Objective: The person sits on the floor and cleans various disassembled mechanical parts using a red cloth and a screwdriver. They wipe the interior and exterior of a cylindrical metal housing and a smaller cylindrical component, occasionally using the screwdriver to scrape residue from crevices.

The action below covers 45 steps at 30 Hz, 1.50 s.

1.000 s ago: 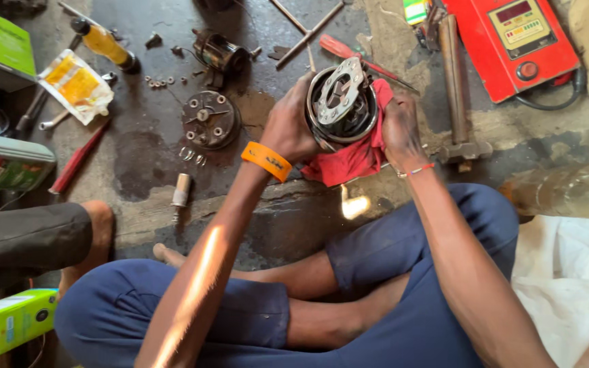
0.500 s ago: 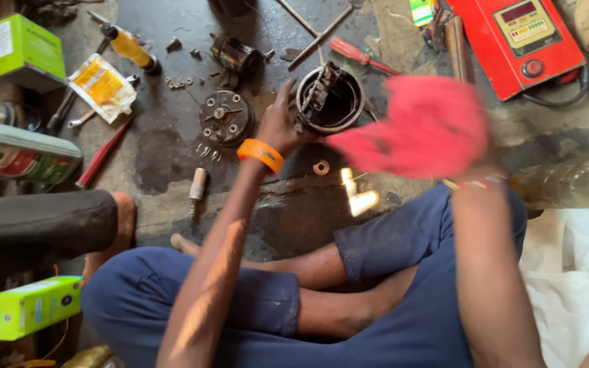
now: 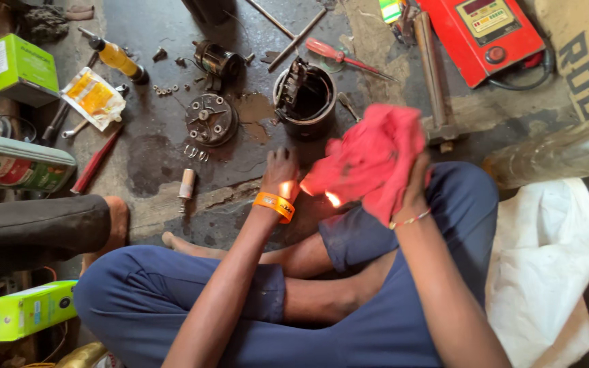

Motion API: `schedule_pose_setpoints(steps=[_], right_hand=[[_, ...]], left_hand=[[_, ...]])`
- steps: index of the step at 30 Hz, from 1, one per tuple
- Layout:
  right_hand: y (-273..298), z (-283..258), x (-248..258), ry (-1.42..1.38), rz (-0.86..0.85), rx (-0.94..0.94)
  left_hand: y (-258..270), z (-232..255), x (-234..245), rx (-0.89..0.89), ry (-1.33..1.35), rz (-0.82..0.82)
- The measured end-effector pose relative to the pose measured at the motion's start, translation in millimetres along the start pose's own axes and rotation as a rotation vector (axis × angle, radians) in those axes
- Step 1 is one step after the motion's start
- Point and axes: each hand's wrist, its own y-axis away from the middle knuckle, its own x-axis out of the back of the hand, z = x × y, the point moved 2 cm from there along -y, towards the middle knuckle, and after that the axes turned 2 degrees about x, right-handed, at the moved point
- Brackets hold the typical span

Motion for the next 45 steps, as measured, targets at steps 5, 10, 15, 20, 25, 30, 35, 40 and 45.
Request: schedule_pose_setpoints(steps=[5,10,15,20,25,30,35,40,45], right_hand=[[7.5,26.2,-3.9,0.015,-0.016,-0.062],[-0.9,44.8,-37.4,0.501,-0.176,-0.039],[17.6,79.9,-71.2,0.764,-0.399,-0.292],[13.5,98.9,-79.0,0.519,-0.454,-0.179],[-0.2,98.4,-66.4,0.573,-0.38,-0.086],[4.1,97.0,-72.1,0.557,-0.402,-0.144],[13.8,92.1,-82.5,0.563,-0.516,-0.158],[11.3,97.5,-66.4,0.724,-0.487,-0.035],[6.2,104.9,-59.7,0.657,-0.456,0.006]], left_hand=[[15.7,-6.4,37.1,0.031,0.203,0.168],[38.3,-8.0,83.2,0.366,0.709,0.236],[65.5,-4.6,78.3,0.513,1.144,0.214],[57.9,-10.3,64.4,0.522,1.118,0.109],[52.5,-9.4,50.4,0.668,1.497,0.105],[50.8,-13.9,38.2,0.507,1.399,0.121],[57.7,-15.9,41.8,0.559,1.302,0.17],[57.8,-2.5,50.1,0.408,0.937,0.172],[59.0,0.4,32.5,0.58,1.456,-0.032]])
